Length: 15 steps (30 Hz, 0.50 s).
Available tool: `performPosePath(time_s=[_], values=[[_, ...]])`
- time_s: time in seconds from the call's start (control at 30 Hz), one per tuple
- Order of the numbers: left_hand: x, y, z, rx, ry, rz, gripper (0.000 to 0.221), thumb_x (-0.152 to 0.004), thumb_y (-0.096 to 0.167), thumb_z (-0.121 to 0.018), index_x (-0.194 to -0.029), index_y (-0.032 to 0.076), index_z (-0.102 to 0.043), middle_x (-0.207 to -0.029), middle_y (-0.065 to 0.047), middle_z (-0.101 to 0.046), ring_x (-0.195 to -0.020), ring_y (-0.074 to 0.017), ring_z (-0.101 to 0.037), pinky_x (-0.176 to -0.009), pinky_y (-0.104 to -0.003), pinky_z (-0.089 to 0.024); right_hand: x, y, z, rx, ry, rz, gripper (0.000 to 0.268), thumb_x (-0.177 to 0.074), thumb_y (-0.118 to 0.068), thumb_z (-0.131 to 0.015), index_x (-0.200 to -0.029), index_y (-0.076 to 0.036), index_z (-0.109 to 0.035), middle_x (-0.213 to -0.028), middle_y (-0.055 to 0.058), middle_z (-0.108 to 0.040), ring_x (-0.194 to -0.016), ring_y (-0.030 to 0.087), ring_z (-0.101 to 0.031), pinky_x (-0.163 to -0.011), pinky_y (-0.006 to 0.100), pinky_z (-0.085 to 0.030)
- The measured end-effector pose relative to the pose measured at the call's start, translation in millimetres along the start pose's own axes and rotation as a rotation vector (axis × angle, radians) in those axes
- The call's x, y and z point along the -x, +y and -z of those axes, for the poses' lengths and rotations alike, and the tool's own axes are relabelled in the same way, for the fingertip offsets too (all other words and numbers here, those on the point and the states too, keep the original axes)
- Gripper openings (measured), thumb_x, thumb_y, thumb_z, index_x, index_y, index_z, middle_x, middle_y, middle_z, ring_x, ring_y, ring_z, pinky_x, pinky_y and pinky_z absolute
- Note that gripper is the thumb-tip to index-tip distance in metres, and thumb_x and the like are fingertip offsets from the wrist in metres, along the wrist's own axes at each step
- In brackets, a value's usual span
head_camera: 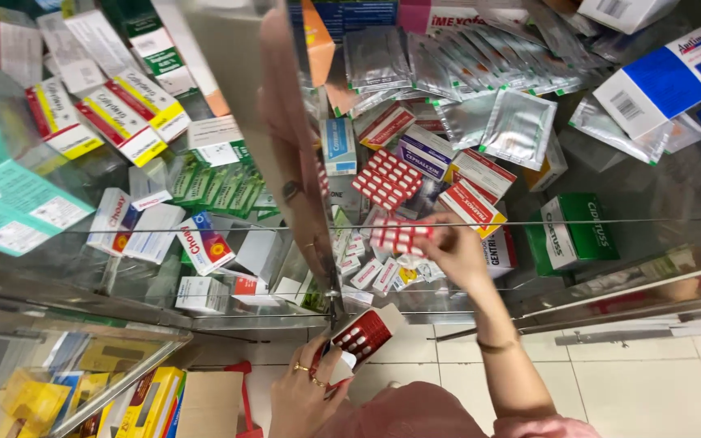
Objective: The person sorts through various medicine boxes and blister packs on a glass shelf, picking up and moving items. They then open a white box and place several green sachets inside it, arranging them neatly.
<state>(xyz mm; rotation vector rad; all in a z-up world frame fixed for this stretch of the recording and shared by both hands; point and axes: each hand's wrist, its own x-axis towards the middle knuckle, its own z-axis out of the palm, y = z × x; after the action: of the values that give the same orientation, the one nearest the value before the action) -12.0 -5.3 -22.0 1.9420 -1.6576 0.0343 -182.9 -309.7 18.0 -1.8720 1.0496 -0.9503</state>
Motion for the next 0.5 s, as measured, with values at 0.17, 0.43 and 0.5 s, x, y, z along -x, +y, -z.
performPosePath(time_s=[0.17, 0.43, 0.5], values=[[-6.0, 2.6, -2.4, 0.012, -0.019, -0.011, 0.058, -0.067, 0.030, -0.086, -0.119, 0.017, -0.065, -0.128, -0.007, -0.060, -0.101, -0.0304, -0.067, -0.066, -0.041, -0.059, 29.1, -37.9, 50.4, -0.192, -0.694, -0.006, 0.032, -0.080, 0.003, -0.082, -0.110, -0.005, -0.071, -0.072, -0.002, -0.070, -0.066, 0.003, -0.062, -0.060, 0.022, -0.051], [-12.6, 7.8, -7.5, 0.023, -0.001, -0.102, 0.060, -0.069, 0.030, -0.087, -0.122, 0.016, -0.063, -0.127, -0.012, -0.059, -0.102, -0.0327, -0.066, -0.069, -0.042, -0.059, 49.9, -52.1, 7.0, 0.088, -0.815, 0.088, 0.029, -0.080, -0.011, -0.082, -0.107, -0.008, -0.073, -0.068, 0.001, -0.070, -0.059, 0.010, -0.063, -0.056, 0.027, -0.050], [-11.7, 6.6, -9.6, 0.015, 0.006, -0.113, 0.060, -0.069, 0.031, -0.087, -0.123, 0.016, -0.063, -0.126, -0.012, -0.059, -0.100, -0.0329, -0.066, -0.069, -0.043, -0.059, 43.6, -57.0, -0.7, 0.125, -0.868, 0.054, 0.032, -0.080, -0.015, -0.081, -0.110, -0.009, -0.072, -0.071, 0.001, -0.072, -0.061, 0.010, -0.068, -0.058, 0.028, -0.052]])
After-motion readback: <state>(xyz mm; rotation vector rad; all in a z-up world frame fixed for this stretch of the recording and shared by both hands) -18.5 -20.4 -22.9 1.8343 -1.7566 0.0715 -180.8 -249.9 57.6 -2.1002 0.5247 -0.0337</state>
